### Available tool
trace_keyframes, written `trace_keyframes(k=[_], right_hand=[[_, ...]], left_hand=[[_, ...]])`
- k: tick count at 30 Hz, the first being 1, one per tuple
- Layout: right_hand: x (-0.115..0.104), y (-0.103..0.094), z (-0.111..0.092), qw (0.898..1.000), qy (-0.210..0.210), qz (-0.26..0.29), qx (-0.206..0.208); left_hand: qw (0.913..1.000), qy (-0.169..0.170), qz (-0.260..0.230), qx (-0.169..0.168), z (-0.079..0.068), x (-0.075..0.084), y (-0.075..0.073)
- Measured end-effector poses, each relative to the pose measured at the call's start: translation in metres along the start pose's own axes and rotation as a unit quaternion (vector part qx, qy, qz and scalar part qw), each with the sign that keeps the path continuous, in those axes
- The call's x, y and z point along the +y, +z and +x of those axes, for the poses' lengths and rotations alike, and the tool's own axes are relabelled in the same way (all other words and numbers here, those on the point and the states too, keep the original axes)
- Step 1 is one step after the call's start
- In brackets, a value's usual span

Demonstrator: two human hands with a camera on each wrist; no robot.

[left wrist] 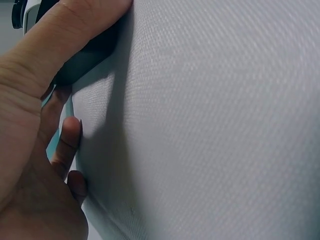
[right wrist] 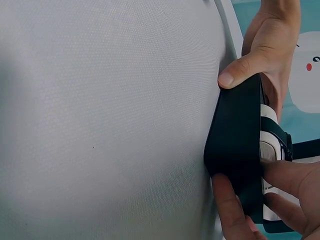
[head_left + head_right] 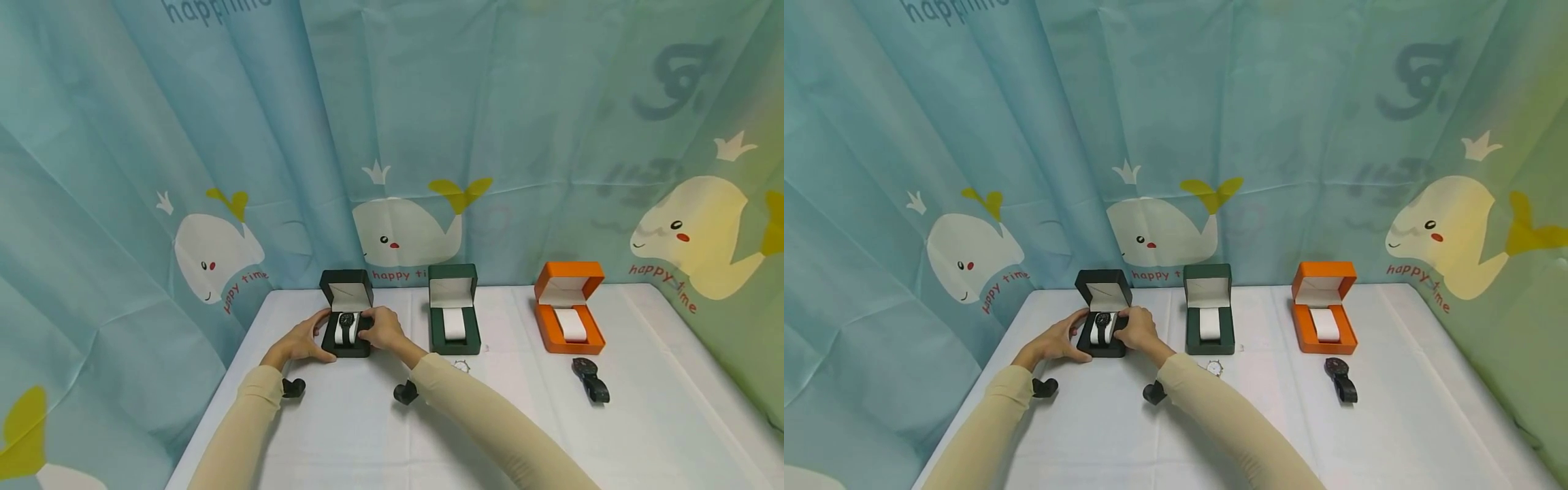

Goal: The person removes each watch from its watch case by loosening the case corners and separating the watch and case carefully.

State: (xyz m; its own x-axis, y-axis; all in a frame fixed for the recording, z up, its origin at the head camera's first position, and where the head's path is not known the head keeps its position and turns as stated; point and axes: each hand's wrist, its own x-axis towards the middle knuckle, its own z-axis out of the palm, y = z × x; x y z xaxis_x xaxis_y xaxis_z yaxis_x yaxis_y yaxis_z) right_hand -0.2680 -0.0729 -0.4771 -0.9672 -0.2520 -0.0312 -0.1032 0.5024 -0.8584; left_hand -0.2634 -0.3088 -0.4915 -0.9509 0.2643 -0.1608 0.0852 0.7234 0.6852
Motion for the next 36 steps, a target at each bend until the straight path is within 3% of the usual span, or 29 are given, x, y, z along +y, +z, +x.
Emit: trace_keyframes(k=[11, 23, 32, 36], right_hand=[[0.001, 0.000, -0.001, 1.000, -0.017, -0.020, 0.007], [0.002, 0.002, 0.002, 0.999, -0.027, -0.044, 0.010], [0.001, -0.001, -0.001, 0.999, -0.021, -0.045, 0.012], [0.000, -0.001, -0.002, 0.999, -0.022, -0.042, 0.009]], left_hand=[[0.9996, -0.010, 0.021, -0.014, -0.002, 0.007, 0.000], [0.9974, -0.020, 0.069, -0.006, -0.009, 0.011, -0.002], [0.9971, 0.056, 0.052, 0.006, -0.020, 0.014, -0.014], [0.9971, 0.063, 0.041, 0.015, -0.023, 0.013, -0.015]])
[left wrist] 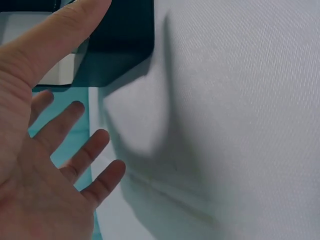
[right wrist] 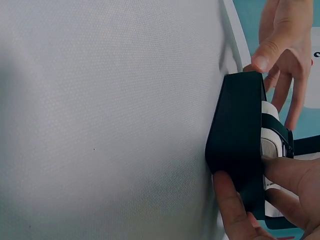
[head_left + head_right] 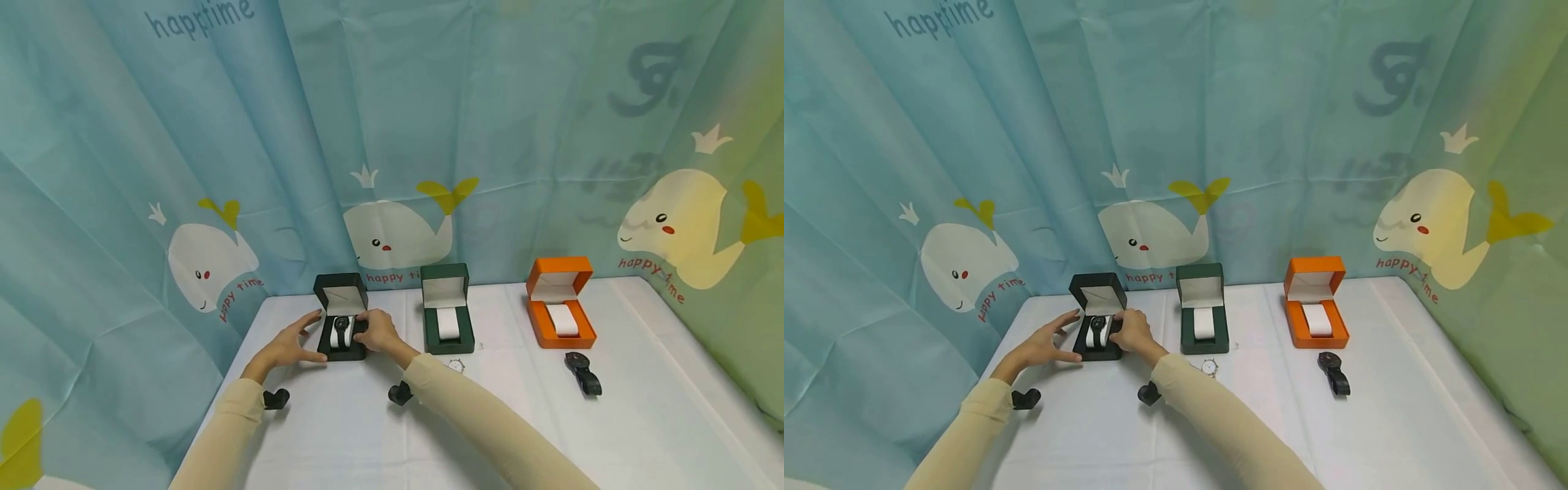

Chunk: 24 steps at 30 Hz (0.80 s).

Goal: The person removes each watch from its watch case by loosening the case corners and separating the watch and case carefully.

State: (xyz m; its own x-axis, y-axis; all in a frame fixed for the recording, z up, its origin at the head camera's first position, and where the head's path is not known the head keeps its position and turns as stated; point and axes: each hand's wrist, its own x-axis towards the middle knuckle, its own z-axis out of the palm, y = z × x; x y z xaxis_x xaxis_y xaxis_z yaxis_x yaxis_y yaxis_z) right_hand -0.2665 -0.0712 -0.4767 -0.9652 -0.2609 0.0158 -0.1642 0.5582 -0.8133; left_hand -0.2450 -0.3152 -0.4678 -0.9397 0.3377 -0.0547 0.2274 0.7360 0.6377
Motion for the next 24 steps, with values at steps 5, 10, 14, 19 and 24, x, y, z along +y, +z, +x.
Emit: trace_keyframes(k=[5, 10, 14, 19, 24], right_hand=[[0.000, -0.001, 0.000, 1.000, -0.003, 0.000, 0.000], [0.000, -0.001, 0.001, 1.000, -0.007, -0.002, 0.002], [0.001, -0.001, 0.001, 1.000, -0.006, -0.003, 0.002], [0.002, -0.001, 0.001, 1.000, -0.004, 0.000, 0.001], [0.003, -0.001, 0.000, 1.000, -0.006, 0.006, 0.001]], left_hand=[[0.9998, -0.016, -0.003, 0.011, 0.001, 0.002, -0.001], [0.9995, -0.022, -0.011, 0.020, 0.002, 0.006, -0.001], [0.9995, -0.013, -0.018, 0.023, 0.004, 0.009, 0.000], [0.9995, -0.005, -0.007, 0.030, 0.005, 0.014, 0.001], [0.9993, -0.002, 0.022, 0.030, 0.007, 0.020, 0.003]])
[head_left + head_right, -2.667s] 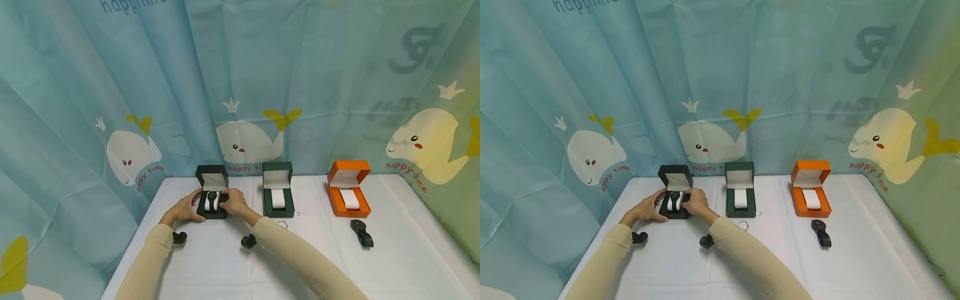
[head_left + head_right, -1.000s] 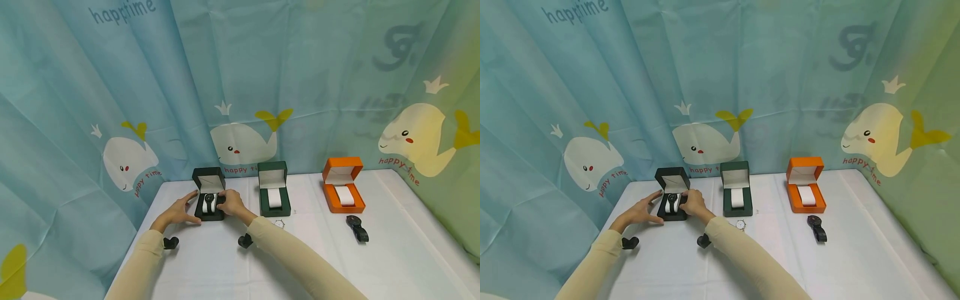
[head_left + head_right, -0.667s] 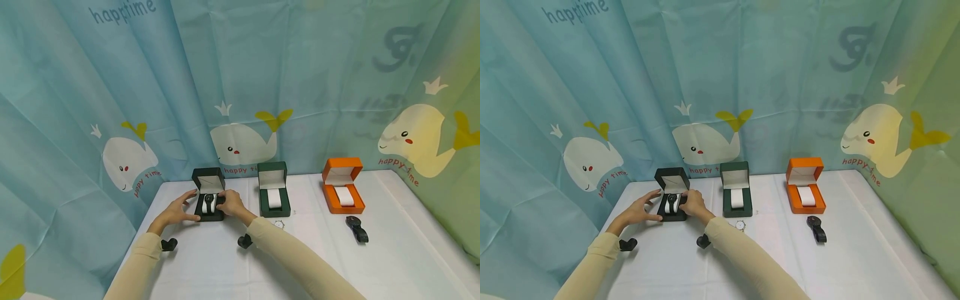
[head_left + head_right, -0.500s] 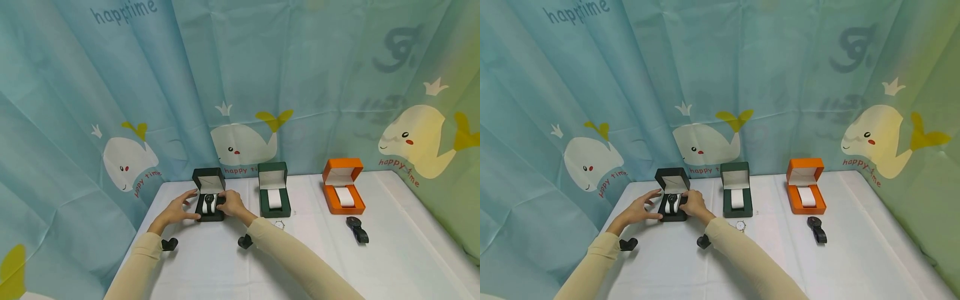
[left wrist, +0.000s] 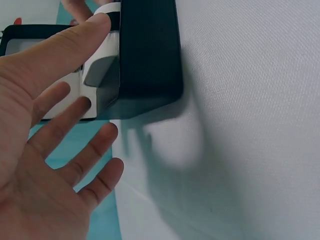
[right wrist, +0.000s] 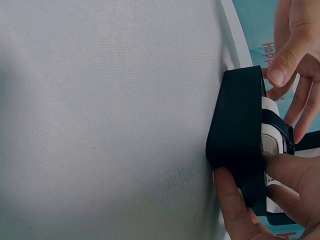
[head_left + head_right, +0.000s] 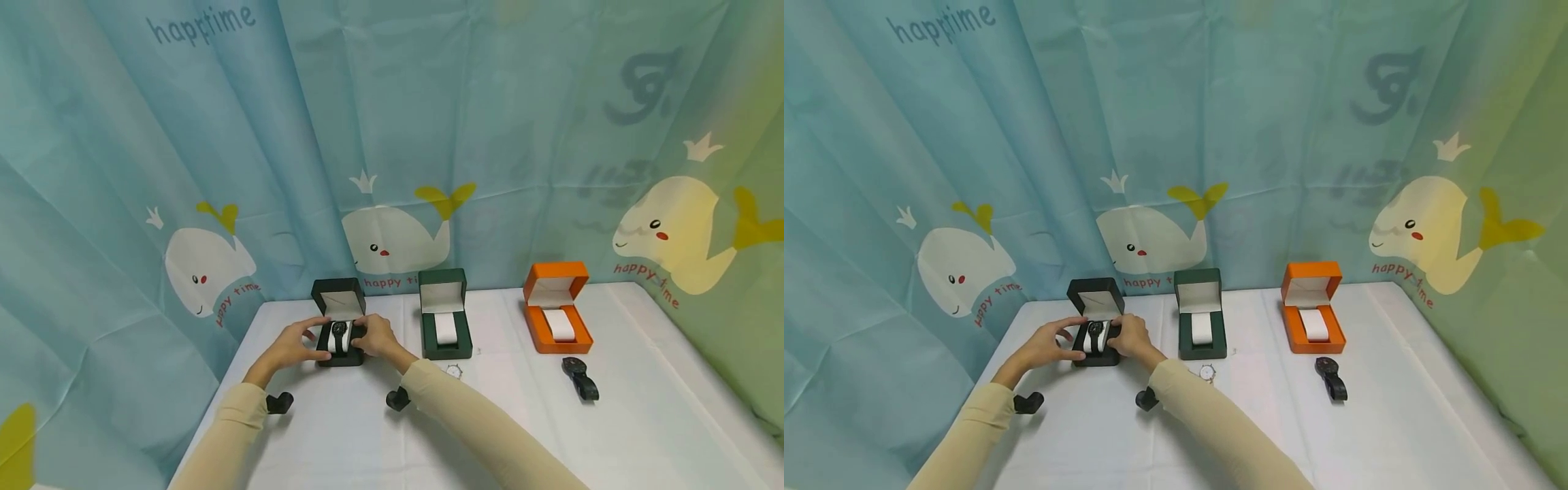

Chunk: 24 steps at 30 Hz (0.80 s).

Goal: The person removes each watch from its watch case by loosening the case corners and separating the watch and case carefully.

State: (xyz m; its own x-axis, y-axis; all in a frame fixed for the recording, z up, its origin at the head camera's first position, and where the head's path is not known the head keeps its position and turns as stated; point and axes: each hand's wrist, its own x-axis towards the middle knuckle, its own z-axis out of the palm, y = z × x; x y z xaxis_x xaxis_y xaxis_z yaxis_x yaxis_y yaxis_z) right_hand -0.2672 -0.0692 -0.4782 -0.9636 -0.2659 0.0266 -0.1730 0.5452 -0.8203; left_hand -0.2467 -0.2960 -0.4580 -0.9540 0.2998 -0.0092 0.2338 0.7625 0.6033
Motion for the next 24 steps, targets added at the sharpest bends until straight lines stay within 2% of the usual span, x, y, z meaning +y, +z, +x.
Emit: trace_keyframes(k=[4, 7, 11, 17, 24], right_hand=[[0.000, 0.001, 0.000, 1.000, 0.002, -0.003, -0.002], [-0.001, 0.001, 0.000, 1.000, 0.003, -0.002, -0.004], [-0.001, 0.000, 0.001, 1.000, -0.002, -0.006, -0.004], [0.000, 0.000, 0.001, 1.000, 0.002, 0.000, -0.007], [-0.001, 0.000, 0.001, 1.000, 0.008, 0.008, -0.010]], left_hand=[[0.9994, 0.016, 0.030, -0.008, 0.001, 0.002, 0.001], [0.9989, 0.012, 0.042, -0.018, 0.004, 0.005, 0.001], [0.9984, 0.005, 0.047, -0.032, 0.008, 0.008, 0.000], [0.9977, 0.013, 0.052, -0.040, 0.013, 0.009, -0.002], [0.9974, -0.005, 0.052, -0.049, 0.020, 0.009, -0.003]])
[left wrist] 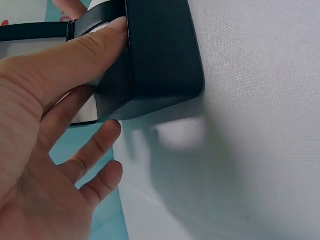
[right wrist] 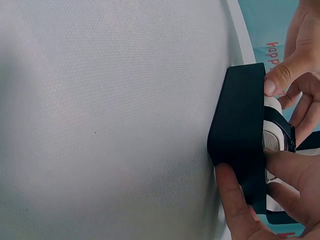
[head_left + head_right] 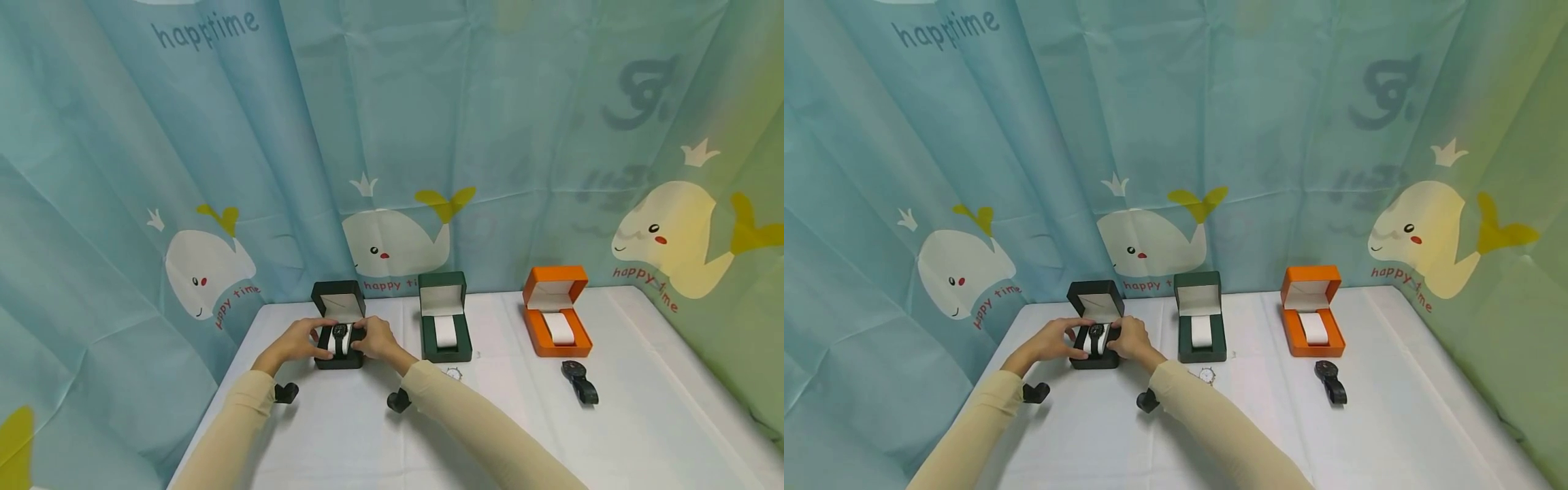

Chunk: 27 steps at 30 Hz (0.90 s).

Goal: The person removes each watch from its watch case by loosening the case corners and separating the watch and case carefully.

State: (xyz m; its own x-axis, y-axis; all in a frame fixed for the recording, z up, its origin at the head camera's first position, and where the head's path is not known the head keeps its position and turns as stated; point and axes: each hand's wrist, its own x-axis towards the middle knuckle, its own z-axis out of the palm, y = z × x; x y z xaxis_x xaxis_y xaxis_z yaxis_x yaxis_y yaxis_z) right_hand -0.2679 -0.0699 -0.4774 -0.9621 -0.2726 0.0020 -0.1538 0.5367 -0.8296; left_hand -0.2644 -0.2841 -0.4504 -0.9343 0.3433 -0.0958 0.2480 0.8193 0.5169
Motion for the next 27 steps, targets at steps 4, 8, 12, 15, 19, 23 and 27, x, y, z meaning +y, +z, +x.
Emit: trace_keyframes(k=[4, 8, 12, 15, 19, 23, 27], right_hand=[[-0.0010, -0.0003, -0.0001, 1.000, -0.005, -0.005, 0.002], [-0.0015, -0.0005, 0.0001, 1.000, -0.009, -0.013, 0.003], [-0.0013, -0.0001, -0.0004, 1.000, -0.009, -0.019, 0.004], [-0.0006, 0.0000, -0.0002, 1.000, -0.011, -0.025, 0.006], [-0.0008, 0.0002, -0.0003, 0.999, -0.014, -0.031, 0.006], [-0.0014, -0.0001, -0.0006, 0.999, -0.015, -0.034, 0.007], [-0.0016, -0.0008, -0.0008, 0.999, -0.017, -0.033, 0.007]], left_hand=[[0.9999, -0.011, 0.007, 0.000, 0.0023, 0.0012, -0.0026], [0.9996, -0.025, 0.012, 0.000, 0.0045, 0.0033, -0.0046], [0.9995, -0.026, 0.020, 0.002, 0.0058, 0.0047, -0.0046], [0.9994, -0.022, 0.026, 0.006, 0.0068, 0.0043, -0.0040], [0.9994, -0.015, 0.030, 0.011, 0.0074, 0.0031, -0.0033], [0.9993, -0.019, 0.030, 0.012, 0.0079, 0.0039, -0.0028], [0.9992, -0.029, 0.026, 0.011, 0.0083, 0.0060, -0.0025]])
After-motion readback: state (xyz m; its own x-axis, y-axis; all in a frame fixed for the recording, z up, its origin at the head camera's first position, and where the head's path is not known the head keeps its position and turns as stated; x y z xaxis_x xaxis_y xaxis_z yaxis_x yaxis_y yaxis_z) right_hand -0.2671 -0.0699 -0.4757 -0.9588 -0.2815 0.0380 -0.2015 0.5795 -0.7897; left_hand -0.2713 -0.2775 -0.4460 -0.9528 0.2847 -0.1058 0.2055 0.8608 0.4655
